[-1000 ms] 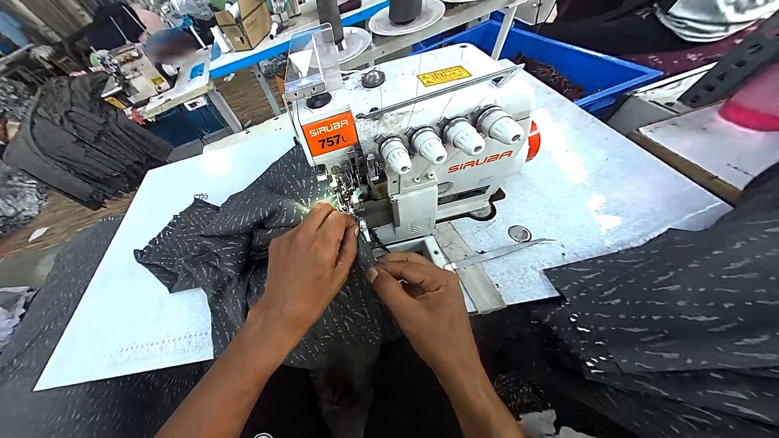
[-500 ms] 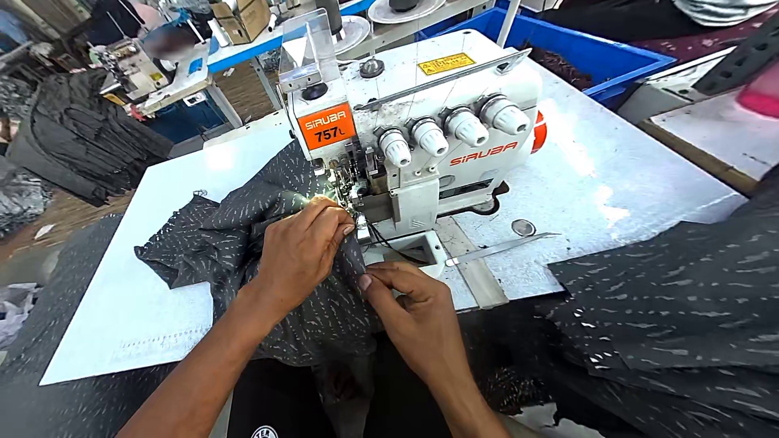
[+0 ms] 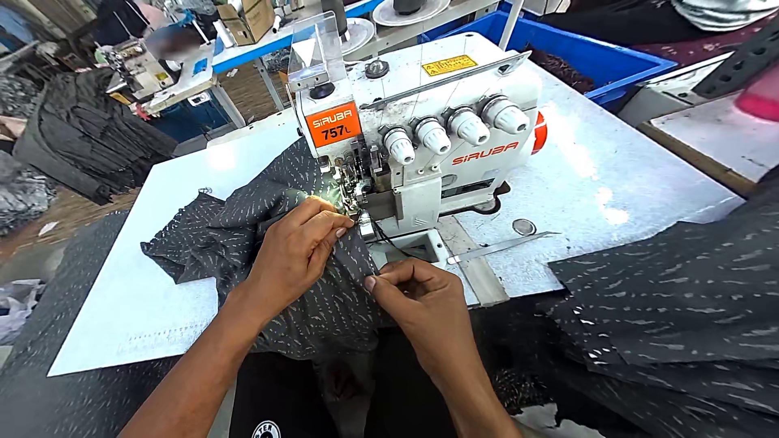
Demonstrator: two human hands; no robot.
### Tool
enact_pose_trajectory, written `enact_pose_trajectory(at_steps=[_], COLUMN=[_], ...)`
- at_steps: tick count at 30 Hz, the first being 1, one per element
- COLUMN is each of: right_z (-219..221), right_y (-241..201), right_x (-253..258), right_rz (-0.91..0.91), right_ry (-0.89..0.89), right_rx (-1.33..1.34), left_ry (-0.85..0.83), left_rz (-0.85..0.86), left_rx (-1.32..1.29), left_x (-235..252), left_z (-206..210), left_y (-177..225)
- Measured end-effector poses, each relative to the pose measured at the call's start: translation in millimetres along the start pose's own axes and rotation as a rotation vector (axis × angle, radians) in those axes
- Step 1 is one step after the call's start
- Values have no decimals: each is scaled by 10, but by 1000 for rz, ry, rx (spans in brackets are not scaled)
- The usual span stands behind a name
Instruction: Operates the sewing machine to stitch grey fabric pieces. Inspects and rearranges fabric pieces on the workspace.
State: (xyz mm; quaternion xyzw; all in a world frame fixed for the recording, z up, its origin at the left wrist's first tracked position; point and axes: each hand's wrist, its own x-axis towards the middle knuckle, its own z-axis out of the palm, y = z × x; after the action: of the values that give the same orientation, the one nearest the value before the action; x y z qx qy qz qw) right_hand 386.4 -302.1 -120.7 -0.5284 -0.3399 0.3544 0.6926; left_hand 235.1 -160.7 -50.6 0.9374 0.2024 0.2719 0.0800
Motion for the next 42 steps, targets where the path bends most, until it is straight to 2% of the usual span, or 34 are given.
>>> enact_pose_trajectory(at_steps=[6,10,13,15,21,25,30,33,35,36,38,40,42], right_z=[-59,-108,-101,-79,-53,13,139,168,113,56,-132,-375,-536], right_y=[-17,20,41,57,59,56,-38,-11,23,39,116,268,440], right_x=[51,93,85,86,67,144,216,141,-8,-114,-299,-411,-489], right_rz=[-24,-61,-11,-27,-112,-54,3,-8,-5,14,103,215,297], right_ry=[34,16,-58,-60,-38,9,49,51,-63,-150,-367,-667,-912], right_rx=[-8,13,225,259,259,187,149,151,166,177,233,307,244], left_ry=[6,21,22,9,-30,-41,-148,-200,-113,-25,99,18,-58], left_rz=[56,-2,-67,-76,-66,-36,38,67,35,-48,-313,-570,-656], left_rx=[163,335,274,206,137,51,-177,-139,20,62,117,217,292], left_x=[-43,-120,-165,-151,-117,-72,120,98,-190,-416,-861,-1275,-1514], left_z=[25,105,120,100,47,29,-97,-190,-291,-337,-415,-440,-391], left_y=[149,357,345,284,237,89,-328,-269,-98,-84,-309,-688,-915])
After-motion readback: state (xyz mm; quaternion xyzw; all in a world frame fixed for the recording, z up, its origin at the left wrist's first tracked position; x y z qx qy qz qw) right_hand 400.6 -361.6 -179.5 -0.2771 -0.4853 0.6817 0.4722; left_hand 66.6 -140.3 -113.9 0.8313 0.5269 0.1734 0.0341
